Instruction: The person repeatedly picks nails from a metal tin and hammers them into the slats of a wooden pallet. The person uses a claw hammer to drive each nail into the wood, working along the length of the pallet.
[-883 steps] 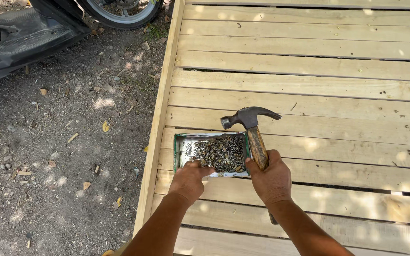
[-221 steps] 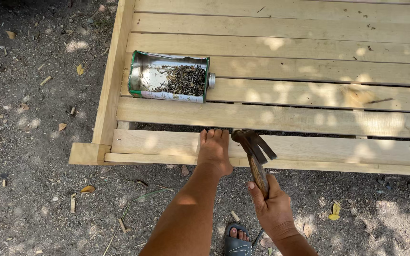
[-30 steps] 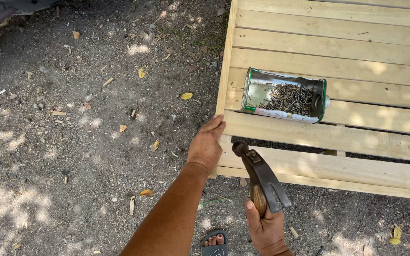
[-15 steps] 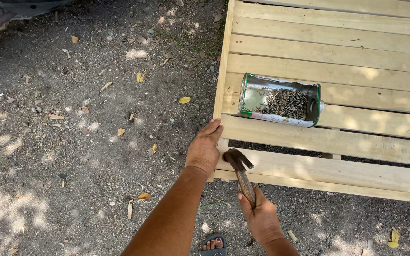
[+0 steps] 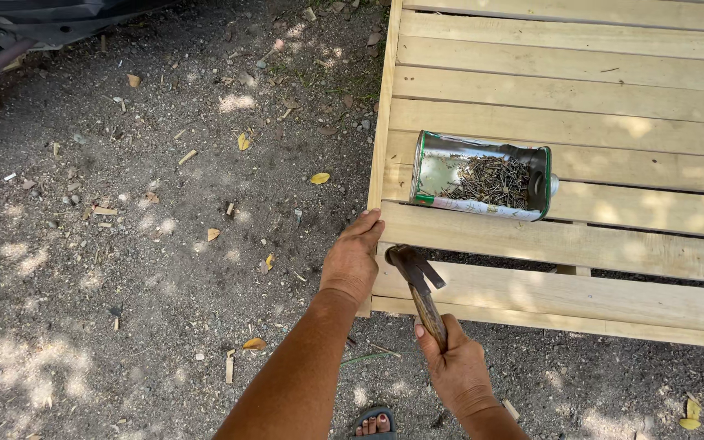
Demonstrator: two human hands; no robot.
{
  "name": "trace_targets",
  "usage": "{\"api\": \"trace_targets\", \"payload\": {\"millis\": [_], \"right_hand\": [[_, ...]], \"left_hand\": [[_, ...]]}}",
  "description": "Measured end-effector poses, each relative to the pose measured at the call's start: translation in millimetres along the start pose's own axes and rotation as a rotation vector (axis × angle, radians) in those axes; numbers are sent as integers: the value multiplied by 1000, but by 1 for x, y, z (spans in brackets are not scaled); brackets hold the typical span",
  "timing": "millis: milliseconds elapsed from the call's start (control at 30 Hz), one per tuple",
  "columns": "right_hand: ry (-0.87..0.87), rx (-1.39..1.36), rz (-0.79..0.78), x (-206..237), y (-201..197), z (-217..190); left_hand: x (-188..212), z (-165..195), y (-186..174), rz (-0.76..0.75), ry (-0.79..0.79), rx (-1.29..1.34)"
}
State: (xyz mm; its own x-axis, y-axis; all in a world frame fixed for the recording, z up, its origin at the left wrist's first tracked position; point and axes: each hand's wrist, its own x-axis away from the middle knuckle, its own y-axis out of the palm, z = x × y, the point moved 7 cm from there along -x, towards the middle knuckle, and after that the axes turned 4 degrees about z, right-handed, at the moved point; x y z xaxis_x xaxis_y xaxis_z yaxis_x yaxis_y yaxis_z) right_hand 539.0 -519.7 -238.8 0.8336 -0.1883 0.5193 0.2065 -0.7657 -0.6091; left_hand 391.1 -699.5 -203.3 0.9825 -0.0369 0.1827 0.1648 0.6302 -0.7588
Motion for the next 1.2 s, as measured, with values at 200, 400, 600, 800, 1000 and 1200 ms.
{"api": "trace_targets", "payload": {"millis": [200,400,600,800,1000,1200], "right_hand": [[-24,165,19,-4,-4,-14],[-100,-60,93,-3,-15,-25],[64,173,-103,-12,-9,-12],[-70,-13,7,4,-18,-21],[161,350,-168,-8,-9,-19],[-36,47,9,4,-27,-30]], "left_hand": [[-3,-1,2,70,45,16],[-2,-5,1,63,28,55],[-2,-4,7,25,30,-6],[-4,-10,8,62,31,20],[-9,-7,10,32,30,42],[-4,-5,5,105,36,49]]}}
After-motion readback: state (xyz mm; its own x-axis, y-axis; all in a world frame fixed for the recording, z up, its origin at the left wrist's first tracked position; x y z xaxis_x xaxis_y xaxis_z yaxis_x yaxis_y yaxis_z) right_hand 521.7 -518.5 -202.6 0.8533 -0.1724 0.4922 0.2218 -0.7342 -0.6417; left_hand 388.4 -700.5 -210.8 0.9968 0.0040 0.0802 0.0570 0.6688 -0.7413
